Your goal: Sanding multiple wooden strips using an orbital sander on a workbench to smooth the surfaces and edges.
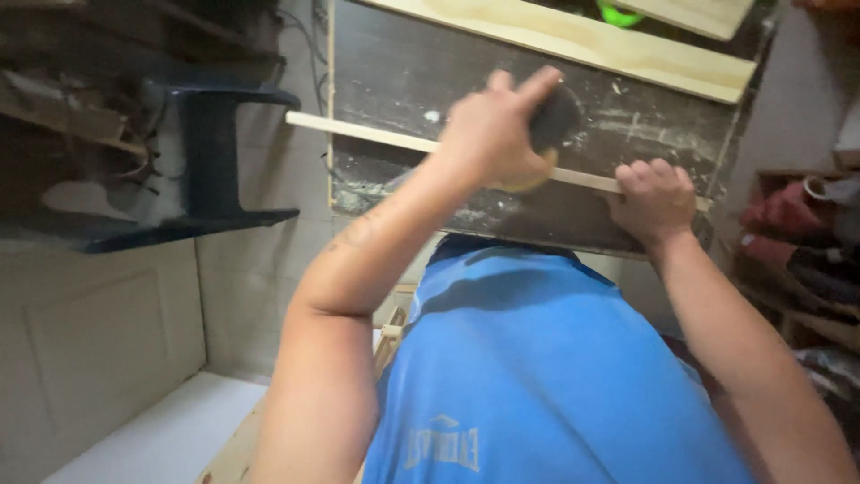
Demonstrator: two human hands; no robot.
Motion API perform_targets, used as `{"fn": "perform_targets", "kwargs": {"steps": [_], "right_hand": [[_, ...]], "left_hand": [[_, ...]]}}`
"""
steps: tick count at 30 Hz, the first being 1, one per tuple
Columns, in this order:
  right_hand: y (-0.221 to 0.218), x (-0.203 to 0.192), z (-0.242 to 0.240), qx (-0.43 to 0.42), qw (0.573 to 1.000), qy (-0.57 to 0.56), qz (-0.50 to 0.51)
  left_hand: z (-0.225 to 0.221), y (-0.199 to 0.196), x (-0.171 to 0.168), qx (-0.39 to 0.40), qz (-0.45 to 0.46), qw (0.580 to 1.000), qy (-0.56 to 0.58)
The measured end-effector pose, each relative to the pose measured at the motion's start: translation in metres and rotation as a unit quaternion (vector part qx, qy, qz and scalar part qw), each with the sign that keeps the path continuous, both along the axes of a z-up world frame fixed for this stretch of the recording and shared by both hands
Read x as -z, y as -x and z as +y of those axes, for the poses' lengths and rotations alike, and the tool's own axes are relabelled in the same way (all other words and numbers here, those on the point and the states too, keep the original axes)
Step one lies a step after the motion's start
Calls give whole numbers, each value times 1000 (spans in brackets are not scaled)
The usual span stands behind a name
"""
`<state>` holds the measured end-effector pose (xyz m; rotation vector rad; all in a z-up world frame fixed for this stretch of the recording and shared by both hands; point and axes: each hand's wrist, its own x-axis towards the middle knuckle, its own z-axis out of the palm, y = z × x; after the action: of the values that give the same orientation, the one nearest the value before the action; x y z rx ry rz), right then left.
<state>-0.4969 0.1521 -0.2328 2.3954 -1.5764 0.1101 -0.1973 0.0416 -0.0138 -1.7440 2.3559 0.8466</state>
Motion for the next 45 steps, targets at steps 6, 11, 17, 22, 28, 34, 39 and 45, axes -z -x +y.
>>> {"fn": "perform_targets", "kwargs": {"steps": [6,11,17,22,28,34,39,45], "right_hand": [[0,-11,-1,-4,1000,7,14],[-1,-20,-2,5,997,-61,36],[2,-13,-6,4,998,-33,49],[4,-10,-7,0,998,-24,54],[0,-10,-3,-1,998,-14,61],[0,-10,-8,-8,998,2,56],[1,-7,-12,-6,999,7,53],[2,-4,-11,-4,999,1,48]], "left_hand": [[33,-19,4,46,41,994,91],[35,-74,-17,12,21,998,66],[31,-162,-16,-96,-23,994,46],[24,-225,-25,-213,-48,974,56],[10,-285,-16,-235,-65,963,114],[-18,-284,-14,-274,-68,956,82],[-38,-219,-7,-240,-103,964,42],[-18,-105,-27,-138,-61,988,-18]]}}
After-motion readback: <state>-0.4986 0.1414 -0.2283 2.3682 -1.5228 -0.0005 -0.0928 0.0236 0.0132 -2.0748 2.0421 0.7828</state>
